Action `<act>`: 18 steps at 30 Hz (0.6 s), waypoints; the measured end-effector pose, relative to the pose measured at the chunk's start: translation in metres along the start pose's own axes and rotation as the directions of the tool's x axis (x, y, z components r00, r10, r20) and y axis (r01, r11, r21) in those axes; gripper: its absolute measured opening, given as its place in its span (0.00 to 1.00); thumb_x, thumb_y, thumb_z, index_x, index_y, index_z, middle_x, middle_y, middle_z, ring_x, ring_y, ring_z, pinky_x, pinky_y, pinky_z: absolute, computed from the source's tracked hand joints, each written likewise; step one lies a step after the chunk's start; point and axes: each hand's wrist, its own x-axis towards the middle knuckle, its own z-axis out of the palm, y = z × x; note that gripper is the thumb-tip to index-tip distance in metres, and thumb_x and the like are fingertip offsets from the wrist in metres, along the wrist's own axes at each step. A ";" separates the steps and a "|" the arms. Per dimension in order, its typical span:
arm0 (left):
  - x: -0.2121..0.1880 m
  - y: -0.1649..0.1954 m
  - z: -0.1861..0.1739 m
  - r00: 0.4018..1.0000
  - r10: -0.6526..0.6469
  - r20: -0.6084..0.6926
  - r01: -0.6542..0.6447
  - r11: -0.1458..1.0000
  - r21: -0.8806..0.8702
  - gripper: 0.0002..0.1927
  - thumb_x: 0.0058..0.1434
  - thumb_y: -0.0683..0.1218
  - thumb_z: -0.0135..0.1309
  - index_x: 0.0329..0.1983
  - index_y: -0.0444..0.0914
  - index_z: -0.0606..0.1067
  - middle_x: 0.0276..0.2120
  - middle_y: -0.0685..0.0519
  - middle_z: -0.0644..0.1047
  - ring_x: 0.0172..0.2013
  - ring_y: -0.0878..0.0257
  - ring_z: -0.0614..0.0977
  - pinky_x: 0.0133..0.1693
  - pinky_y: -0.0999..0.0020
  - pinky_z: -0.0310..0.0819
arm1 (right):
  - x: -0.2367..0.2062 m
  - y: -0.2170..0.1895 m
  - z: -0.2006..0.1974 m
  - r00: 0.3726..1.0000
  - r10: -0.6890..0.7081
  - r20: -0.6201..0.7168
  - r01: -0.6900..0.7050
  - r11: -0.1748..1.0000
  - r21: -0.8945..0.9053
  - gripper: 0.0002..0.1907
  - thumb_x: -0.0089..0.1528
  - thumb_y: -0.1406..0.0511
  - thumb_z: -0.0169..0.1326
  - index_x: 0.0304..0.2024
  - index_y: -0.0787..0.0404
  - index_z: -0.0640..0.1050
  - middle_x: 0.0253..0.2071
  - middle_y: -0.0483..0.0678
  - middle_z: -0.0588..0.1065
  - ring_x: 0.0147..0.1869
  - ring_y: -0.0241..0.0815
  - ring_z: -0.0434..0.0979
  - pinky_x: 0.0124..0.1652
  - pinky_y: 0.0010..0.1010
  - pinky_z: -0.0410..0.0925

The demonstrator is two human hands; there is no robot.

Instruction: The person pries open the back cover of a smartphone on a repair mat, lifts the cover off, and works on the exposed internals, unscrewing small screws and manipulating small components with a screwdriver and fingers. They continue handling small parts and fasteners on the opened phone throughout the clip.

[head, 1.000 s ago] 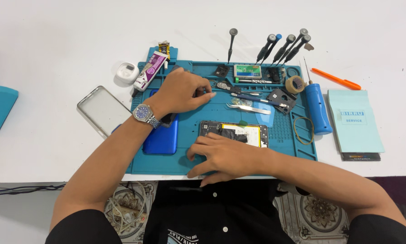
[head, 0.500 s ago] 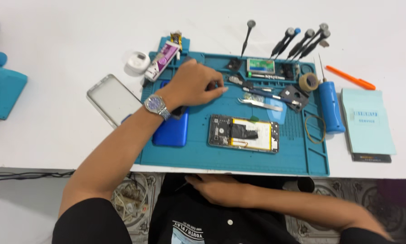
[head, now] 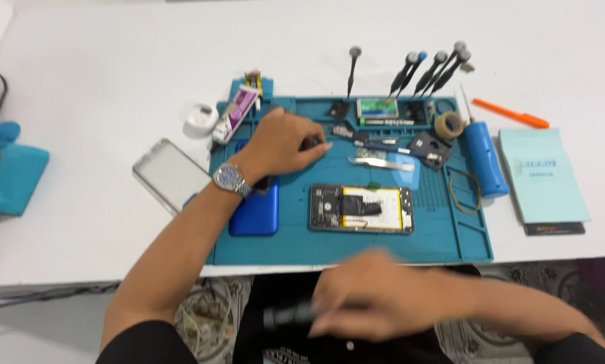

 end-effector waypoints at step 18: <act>-0.002 0.002 -0.005 0.994 -0.088 0.066 0.090 0.996 -0.025 0.12 0.62 0.55 0.58 0.31 0.45 0.82 0.23 0.59 0.82 0.25 0.64 0.80 0.39 0.62 0.61 | 0.006 0.129 -0.113 0.728 0.480 -0.489 -0.444 0.874 0.197 0.31 0.71 0.41 0.24 0.30 0.56 0.61 0.24 0.38 0.53 0.25 0.33 0.50 0.24 0.27 0.51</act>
